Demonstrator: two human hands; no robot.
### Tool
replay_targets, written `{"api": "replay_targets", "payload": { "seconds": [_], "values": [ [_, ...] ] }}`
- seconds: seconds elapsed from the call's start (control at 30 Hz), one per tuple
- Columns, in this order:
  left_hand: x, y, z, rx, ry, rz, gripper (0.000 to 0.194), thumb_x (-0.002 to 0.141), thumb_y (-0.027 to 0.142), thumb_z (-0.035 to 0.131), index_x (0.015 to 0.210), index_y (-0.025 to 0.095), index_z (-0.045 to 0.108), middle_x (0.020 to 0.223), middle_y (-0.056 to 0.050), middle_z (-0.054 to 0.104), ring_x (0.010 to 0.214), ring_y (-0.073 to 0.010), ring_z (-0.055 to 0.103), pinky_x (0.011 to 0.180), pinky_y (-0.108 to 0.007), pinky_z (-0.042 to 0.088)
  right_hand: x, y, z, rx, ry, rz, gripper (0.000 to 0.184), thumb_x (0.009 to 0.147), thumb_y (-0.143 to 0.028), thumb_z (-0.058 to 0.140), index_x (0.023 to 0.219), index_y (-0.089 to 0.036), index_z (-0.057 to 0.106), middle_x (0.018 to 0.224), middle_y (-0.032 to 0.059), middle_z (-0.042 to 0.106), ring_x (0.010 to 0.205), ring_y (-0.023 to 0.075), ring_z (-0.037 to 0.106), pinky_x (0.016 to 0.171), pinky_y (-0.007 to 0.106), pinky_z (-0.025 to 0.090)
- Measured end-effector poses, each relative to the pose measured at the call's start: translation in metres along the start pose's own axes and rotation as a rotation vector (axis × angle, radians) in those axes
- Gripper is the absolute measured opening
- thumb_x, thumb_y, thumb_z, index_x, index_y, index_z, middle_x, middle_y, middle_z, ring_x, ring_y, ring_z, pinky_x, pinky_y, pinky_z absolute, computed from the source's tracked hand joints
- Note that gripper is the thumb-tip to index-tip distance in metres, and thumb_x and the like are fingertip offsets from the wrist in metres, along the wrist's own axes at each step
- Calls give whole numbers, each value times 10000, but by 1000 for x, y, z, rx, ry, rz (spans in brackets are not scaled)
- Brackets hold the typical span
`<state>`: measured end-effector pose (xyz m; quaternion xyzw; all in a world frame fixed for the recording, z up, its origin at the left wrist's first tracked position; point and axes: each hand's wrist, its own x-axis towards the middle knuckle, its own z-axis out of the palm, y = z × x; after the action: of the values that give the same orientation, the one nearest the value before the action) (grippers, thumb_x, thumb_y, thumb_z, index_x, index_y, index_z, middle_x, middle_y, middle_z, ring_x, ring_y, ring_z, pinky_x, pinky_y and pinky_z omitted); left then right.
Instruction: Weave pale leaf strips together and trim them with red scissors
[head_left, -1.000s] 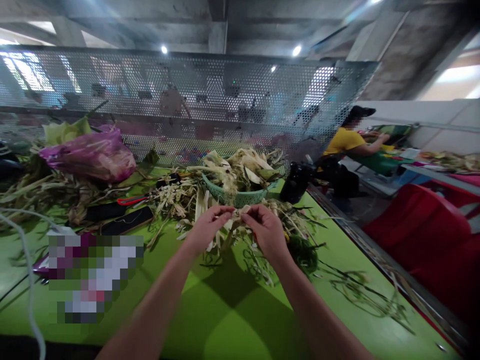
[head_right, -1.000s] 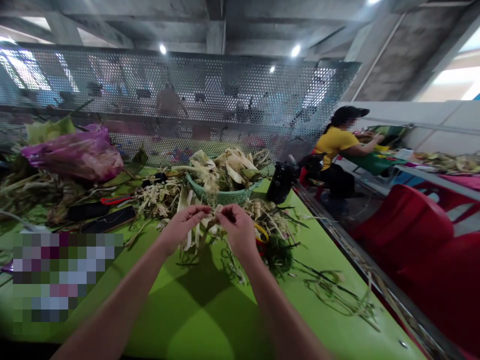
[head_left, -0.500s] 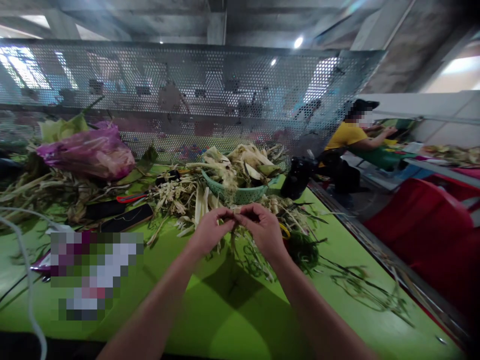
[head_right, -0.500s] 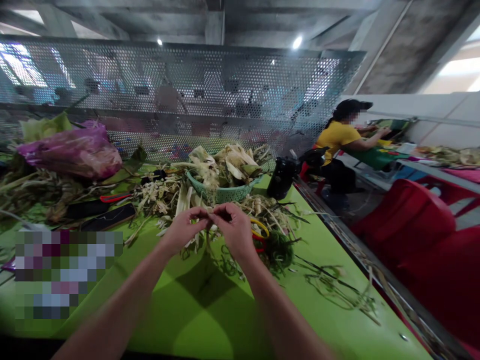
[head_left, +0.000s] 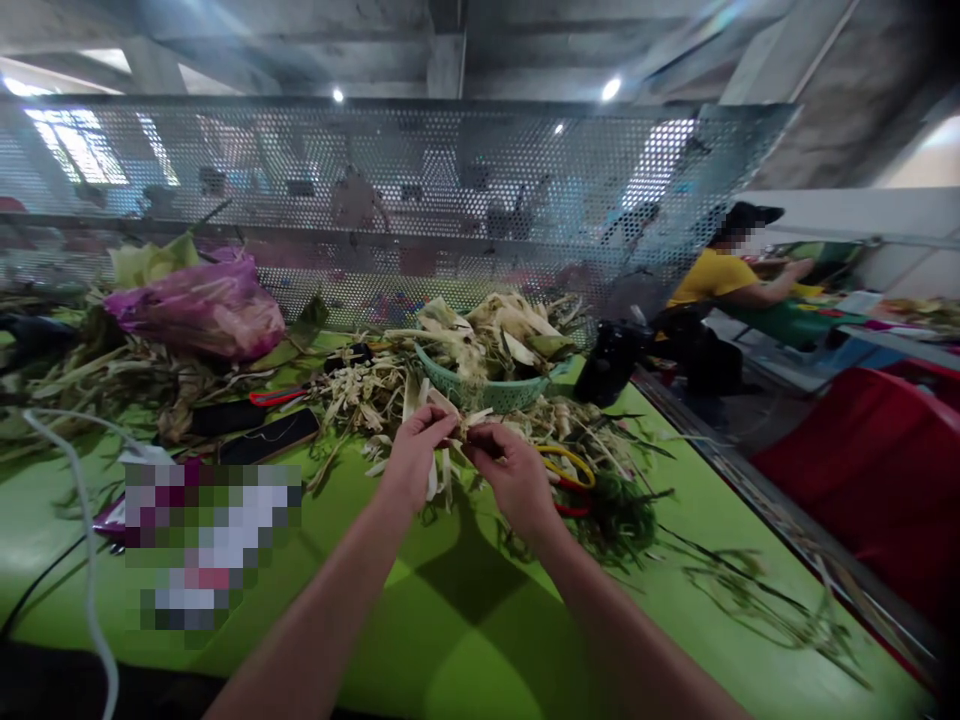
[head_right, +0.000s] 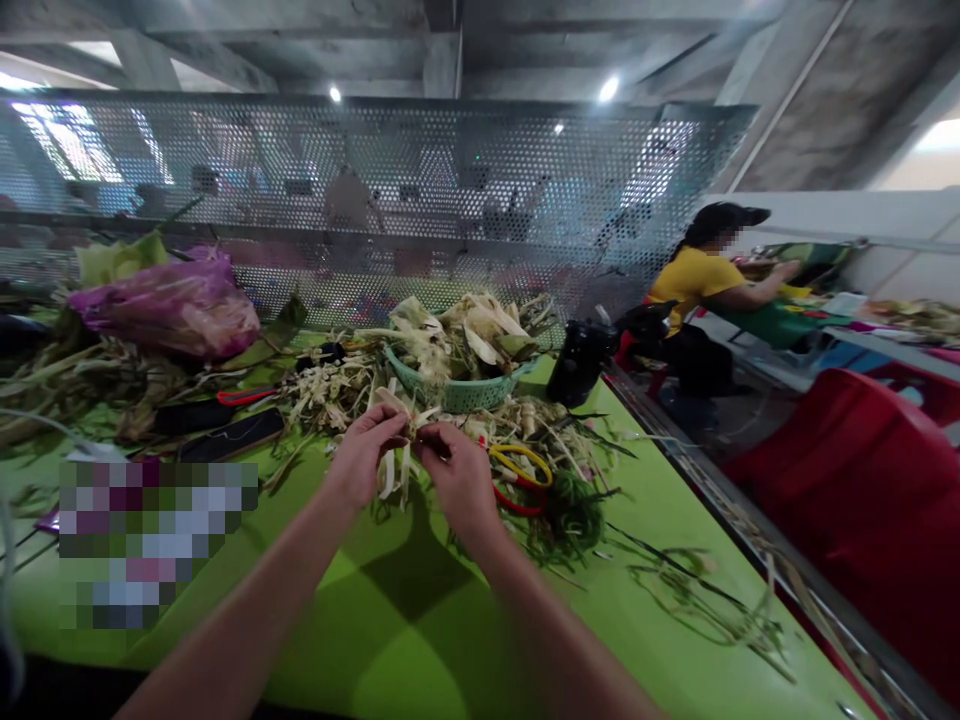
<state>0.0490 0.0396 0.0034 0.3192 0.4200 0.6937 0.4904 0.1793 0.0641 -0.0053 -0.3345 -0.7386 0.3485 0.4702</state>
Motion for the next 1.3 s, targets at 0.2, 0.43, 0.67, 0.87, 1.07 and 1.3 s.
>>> {"api": "replay_targets", "payload": {
  "seconds": [0.2,0.43,0.67,0.87,1.07,1.3],
  "values": [
    [5,-1,-7,-155,-11,-173,188,546,201,707,639,153,551,565,47,499,526,-70,446,536,-211,358,-2,-3,-6,-192,-120,-147,71,782,-185,600,757,-217,659,753,21,655,733,188,587,700,308,433],
    [4,1,-7,-187,-2,-196,182,568,204,698,671,162,555,607,50,529,556,-67,476,545,-195,373,-10,-5,6,-89,-146,-33,68,811,-222,575,825,-209,641,788,14,661,717,173,583,674,279,438],
    [-1,10,-3,58,-83,-68,204,666,332,682,727,164,584,650,27,553,584,-86,506,582,-214,398,-4,-12,-11,-48,-204,58,197,822,-362,590,726,-191,608,646,-11,575,616,146,516,571,246,386],
    [-1,3,-2,455,-258,64,159,769,320,562,734,171,604,639,14,532,601,-114,473,585,-241,366,7,-7,-25,40,9,82,225,799,-389,620,919,-198,619,813,30,622,708,167,540,634,269,429],
    [-3,-1,0,587,-359,158,208,807,367,539,817,185,639,720,-16,590,665,-150,494,617,-259,364,9,-5,-27,94,36,130,194,777,-378,624,749,-185,620,700,18,597,669,170,526,624,282,421],
    [-2,-10,-1,537,-355,176,168,801,327,560,800,176,634,737,-49,602,675,-169,506,635,-288,386,8,-5,-24,221,30,181,210,761,-341,626,650,-180,551,630,-26,509,608,127,454,583,253,365]
  ]
}}
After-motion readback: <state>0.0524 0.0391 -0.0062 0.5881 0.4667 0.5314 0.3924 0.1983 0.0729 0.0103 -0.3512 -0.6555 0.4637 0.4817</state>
